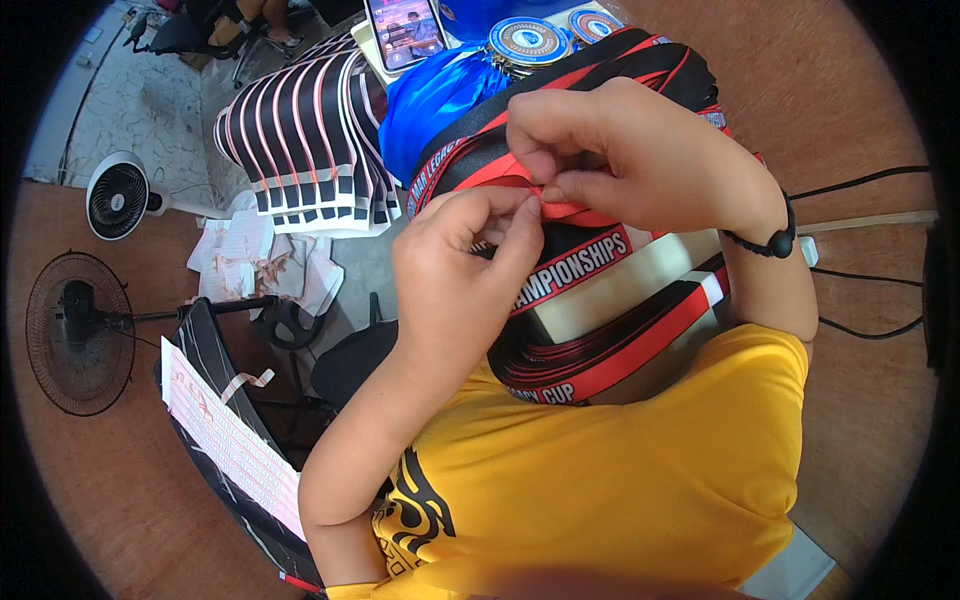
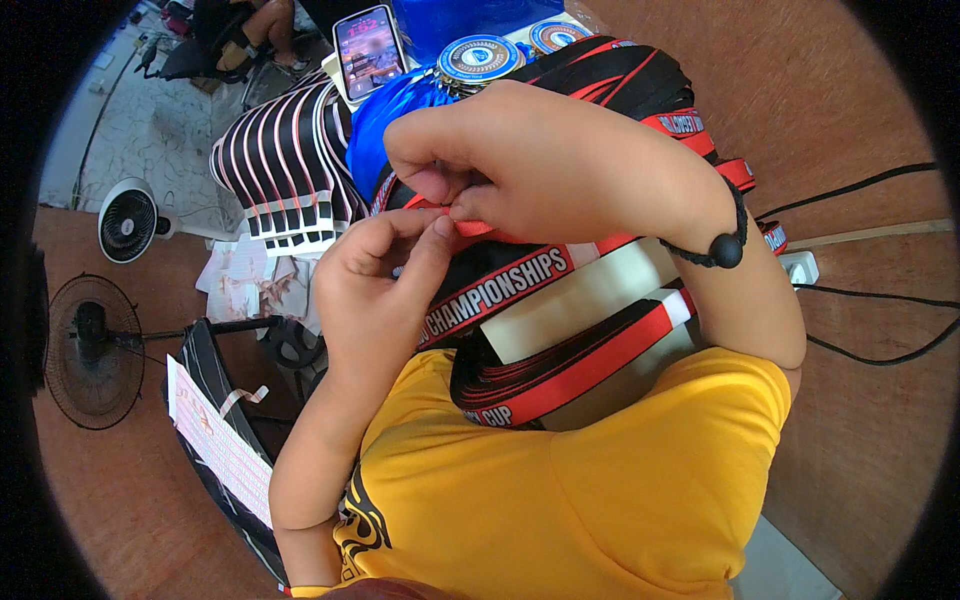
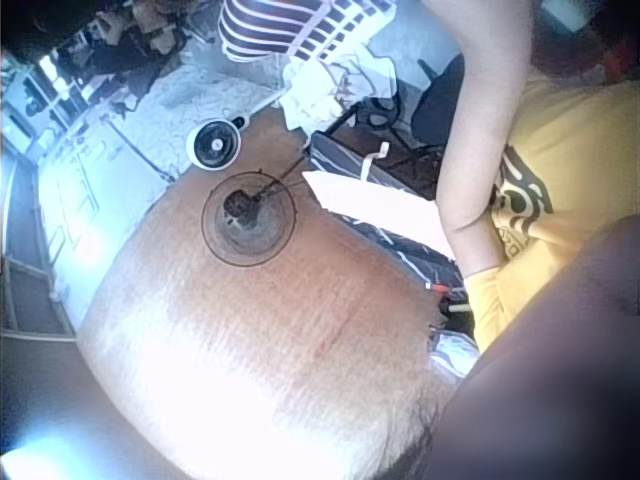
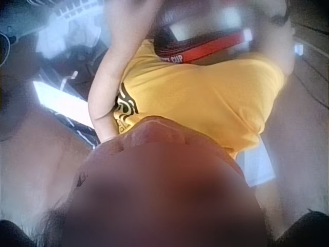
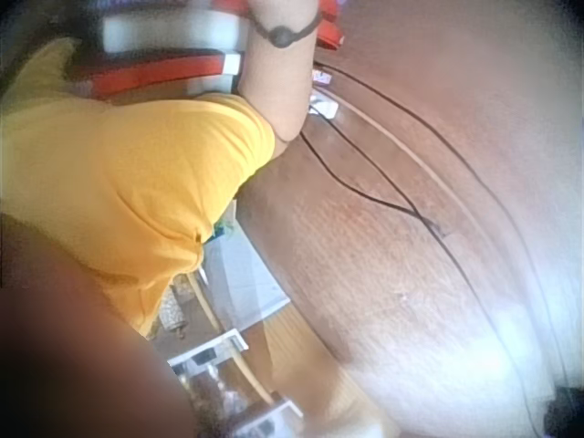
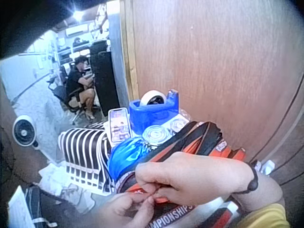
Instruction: The person assembles lanyards by threading pink and black ribbons through a white plastic frame on a table. They repeatedly pull ribbons through slots, adjust alignment, and stack completed lanyards. The person also handles a stack of red and black lanyards and places them aside.
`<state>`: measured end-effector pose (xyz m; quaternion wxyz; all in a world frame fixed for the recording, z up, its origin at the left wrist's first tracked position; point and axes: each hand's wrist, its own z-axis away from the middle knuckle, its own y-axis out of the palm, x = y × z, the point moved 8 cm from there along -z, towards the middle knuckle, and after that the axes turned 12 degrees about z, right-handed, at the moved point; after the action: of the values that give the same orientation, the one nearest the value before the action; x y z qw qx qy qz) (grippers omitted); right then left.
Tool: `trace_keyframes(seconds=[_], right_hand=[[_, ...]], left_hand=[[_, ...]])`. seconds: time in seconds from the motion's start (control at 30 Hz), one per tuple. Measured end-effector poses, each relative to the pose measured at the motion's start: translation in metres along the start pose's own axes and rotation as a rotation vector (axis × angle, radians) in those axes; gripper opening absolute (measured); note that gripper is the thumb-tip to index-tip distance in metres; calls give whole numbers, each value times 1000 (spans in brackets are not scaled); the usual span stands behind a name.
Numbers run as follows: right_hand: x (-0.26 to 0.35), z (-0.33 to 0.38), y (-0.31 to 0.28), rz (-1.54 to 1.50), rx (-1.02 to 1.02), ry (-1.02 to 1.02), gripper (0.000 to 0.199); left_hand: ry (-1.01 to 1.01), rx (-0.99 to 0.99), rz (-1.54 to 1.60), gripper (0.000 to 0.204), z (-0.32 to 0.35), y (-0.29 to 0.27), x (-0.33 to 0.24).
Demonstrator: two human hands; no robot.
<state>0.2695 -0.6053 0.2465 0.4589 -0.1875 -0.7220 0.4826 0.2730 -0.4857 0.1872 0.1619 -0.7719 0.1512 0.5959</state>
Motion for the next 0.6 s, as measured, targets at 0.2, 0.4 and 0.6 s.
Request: trace_keyframes(seconds=[0.2,0.4,0.6], right_hand=[[4,0,1,22,-46,-67,20],[1,-1,2,-6,-18,-65,21],[-2,0,6,-56,27,-50,21]], left_hand=[[1,17,-2,8,0,-2,1],[86,-35,31,6,-1,-4,-1],[70,-17,18,6,2,-5,2]])
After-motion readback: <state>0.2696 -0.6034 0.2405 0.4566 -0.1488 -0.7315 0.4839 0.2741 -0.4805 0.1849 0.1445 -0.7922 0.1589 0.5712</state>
